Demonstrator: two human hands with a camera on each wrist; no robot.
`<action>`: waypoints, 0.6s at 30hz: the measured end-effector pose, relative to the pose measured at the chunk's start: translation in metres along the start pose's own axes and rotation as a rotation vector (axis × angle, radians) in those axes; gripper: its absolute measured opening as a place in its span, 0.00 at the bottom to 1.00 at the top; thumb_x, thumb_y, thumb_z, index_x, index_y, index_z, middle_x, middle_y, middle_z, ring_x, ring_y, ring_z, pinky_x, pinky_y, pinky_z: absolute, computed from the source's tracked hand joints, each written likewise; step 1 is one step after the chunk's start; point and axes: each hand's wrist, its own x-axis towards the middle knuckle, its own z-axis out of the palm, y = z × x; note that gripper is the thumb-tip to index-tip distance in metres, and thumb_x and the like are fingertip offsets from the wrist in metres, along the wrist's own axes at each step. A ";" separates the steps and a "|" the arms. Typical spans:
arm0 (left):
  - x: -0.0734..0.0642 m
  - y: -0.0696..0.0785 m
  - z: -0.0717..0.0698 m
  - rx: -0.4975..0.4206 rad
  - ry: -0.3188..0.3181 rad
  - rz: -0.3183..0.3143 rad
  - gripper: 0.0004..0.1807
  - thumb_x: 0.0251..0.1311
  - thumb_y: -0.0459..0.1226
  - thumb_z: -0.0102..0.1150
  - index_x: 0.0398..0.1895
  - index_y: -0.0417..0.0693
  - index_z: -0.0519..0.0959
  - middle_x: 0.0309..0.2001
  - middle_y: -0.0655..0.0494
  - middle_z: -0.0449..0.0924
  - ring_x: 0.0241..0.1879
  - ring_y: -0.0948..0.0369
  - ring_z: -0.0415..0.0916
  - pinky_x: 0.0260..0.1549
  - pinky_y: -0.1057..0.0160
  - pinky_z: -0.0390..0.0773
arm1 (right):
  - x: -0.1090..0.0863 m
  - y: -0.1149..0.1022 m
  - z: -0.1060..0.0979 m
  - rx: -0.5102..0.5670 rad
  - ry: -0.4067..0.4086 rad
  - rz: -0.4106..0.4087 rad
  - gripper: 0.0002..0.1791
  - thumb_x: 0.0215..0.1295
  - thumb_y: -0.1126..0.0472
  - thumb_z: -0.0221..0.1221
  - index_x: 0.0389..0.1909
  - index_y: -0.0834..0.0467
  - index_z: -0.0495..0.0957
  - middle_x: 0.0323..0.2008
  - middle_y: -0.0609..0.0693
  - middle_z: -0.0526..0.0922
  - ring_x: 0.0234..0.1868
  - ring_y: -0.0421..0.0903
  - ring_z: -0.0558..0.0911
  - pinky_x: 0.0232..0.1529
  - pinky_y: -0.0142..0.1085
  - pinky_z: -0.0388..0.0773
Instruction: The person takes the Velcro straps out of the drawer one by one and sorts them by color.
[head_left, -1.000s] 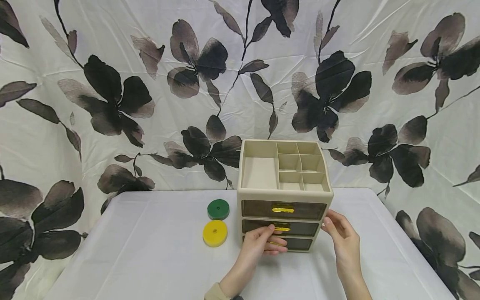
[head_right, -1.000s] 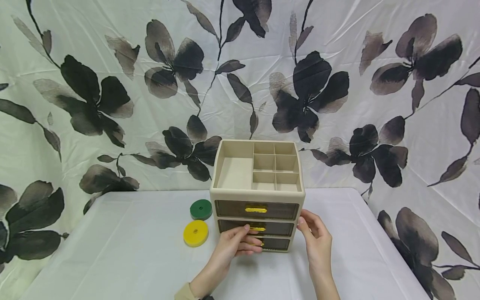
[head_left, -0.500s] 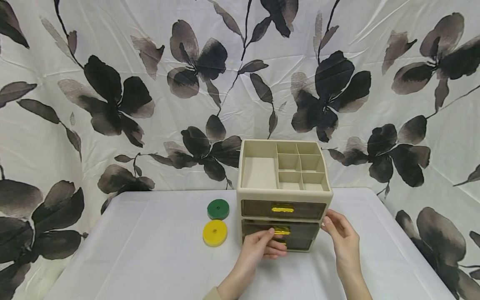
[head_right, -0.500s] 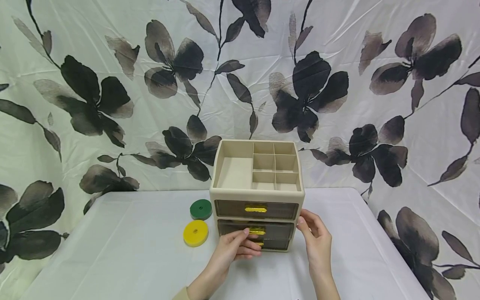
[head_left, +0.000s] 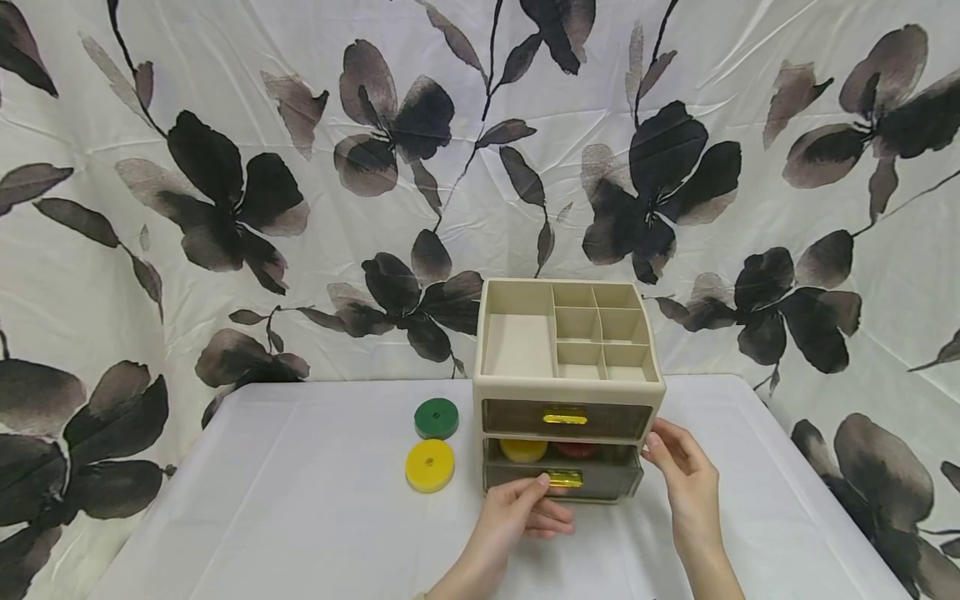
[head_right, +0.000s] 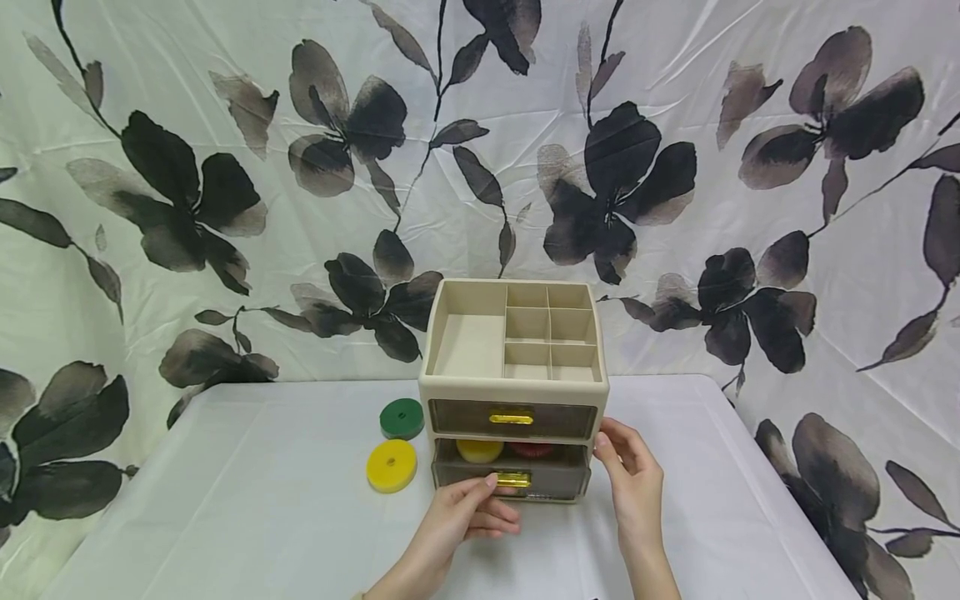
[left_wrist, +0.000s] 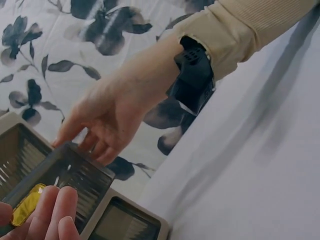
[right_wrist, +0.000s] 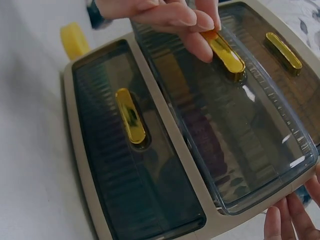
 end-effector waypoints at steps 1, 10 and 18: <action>-0.001 0.000 0.000 -0.001 -0.003 -0.004 0.25 0.67 0.52 0.51 0.47 0.39 0.82 0.32 0.49 0.88 0.32 0.58 0.87 0.33 0.65 0.84 | 0.000 0.000 0.000 -0.005 0.001 0.004 0.17 0.66 0.59 0.59 0.52 0.62 0.76 0.40 0.38 0.83 0.42 0.33 0.82 0.44 0.26 0.79; -0.015 -0.006 0.000 -0.009 -0.060 -0.009 0.24 0.67 0.52 0.50 0.48 0.40 0.82 0.34 0.46 0.88 0.32 0.58 0.87 0.34 0.64 0.85 | 0.001 0.001 -0.001 -0.019 -0.005 0.004 0.18 0.66 0.59 0.59 0.54 0.63 0.75 0.41 0.37 0.82 0.43 0.32 0.81 0.46 0.26 0.79; -0.024 -0.011 0.000 0.022 -0.091 -0.034 0.23 0.68 0.50 0.50 0.48 0.39 0.82 0.34 0.45 0.88 0.31 0.59 0.87 0.33 0.63 0.85 | -0.001 0.000 0.000 -0.001 -0.012 -0.015 0.16 0.66 0.61 0.58 0.52 0.63 0.75 0.41 0.37 0.83 0.43 0.32 0.82 0.44 0.25 0.79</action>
